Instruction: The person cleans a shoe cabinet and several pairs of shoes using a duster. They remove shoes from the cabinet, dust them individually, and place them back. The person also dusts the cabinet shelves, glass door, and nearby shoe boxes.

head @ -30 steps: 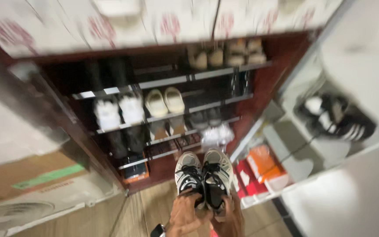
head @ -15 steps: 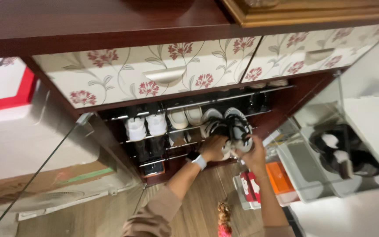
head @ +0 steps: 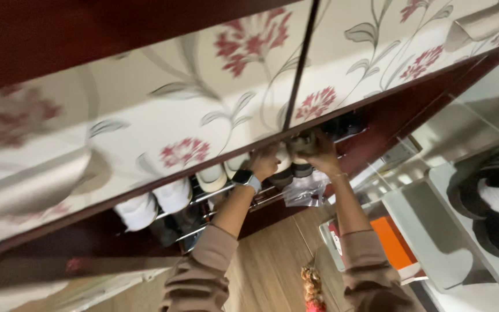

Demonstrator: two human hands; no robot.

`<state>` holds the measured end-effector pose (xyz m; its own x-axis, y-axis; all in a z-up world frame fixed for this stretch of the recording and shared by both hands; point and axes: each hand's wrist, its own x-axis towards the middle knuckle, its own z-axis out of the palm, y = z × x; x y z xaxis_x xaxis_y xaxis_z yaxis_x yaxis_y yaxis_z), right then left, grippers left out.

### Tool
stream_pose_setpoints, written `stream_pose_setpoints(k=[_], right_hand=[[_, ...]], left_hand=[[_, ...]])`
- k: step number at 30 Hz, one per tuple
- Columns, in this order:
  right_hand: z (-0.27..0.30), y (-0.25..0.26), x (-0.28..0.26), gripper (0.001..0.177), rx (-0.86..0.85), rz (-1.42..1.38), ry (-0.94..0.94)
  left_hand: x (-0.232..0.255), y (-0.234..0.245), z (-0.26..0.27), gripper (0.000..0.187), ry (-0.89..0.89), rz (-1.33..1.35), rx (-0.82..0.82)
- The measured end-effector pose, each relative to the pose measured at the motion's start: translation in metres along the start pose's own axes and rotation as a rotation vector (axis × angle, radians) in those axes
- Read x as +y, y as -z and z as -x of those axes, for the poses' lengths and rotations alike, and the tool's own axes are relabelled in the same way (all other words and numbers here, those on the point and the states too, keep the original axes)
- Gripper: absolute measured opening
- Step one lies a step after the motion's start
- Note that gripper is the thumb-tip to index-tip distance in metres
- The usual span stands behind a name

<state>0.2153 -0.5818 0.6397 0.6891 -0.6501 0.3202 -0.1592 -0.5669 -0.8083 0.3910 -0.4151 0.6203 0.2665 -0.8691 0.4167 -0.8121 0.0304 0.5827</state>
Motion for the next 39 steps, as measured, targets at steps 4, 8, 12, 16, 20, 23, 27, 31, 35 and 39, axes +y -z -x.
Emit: stream_pose_setpoints(k=[4, 8, 12, 16, 20, 23, 27, 31, 35, 39], right_hand=[[-0.017, -0.015, 0.04, 0.088, -0.083, 0.161, -0.004], [-0.019, -0.02, 0.072, 0.087, -0.11, 0.153, -0.066], [-0.01, -0.032, 0.072, 0.086, -0.047, -0.043, 0.057], [-0.001, -0.031, 0.034, 0.067, -0.003, 0.145, 0.197], [0.063, -0.023, -0.054, 0.082, 0.171, -0.225, 0.112], [0.14, 0.005, -0.147, 0.072, 0.233, 0.12, 0.138], [0.243, 0.068, -0.283, 0.042, 0.228, 0.086, 0.115], [0.314, 0.116, -0.322, 0.033, 0.331, 0.112, 0.18], [0.369, 0.135, -0.293, 0.028, 0.345, 0.228, 0.148], [0.383, 0.162, -0.279, 0.044, 0.635, 0.417, 0.18]], left_hand=[[-0.008, -0.01, -0.012, 0.038, 0.374, -0.07, -0.313], [-0.02, -0.034, -0.014, 0.025, 0.484, -0.054, -0.341], [0.01, -0.013, -0.012, 0.03, 0.435, -0.093, -0.232], [0.066, 0.016, -0.014, 0.052, 0.189, -0.361, -0.046], [0.148, 0.044, 0.032, 0.085, 0.203, -0.161, 0.19], [0.209, 0.074, 0.102, 0.09, 0.38, 0.099, 0.157], [0.266, 0.108, 0.204, 0.067, 0.394, -0.042, 0.242], [0.312, 0.131, 0.291, 0.068, 0.649, 0.16, 0.366], [0.348, 0.141, 0.341, 0.056, 0.729, 0.079, 0.387], [0.374, 0.146, 0.357, 0.049, 0.707, 0.126, 0.396]])
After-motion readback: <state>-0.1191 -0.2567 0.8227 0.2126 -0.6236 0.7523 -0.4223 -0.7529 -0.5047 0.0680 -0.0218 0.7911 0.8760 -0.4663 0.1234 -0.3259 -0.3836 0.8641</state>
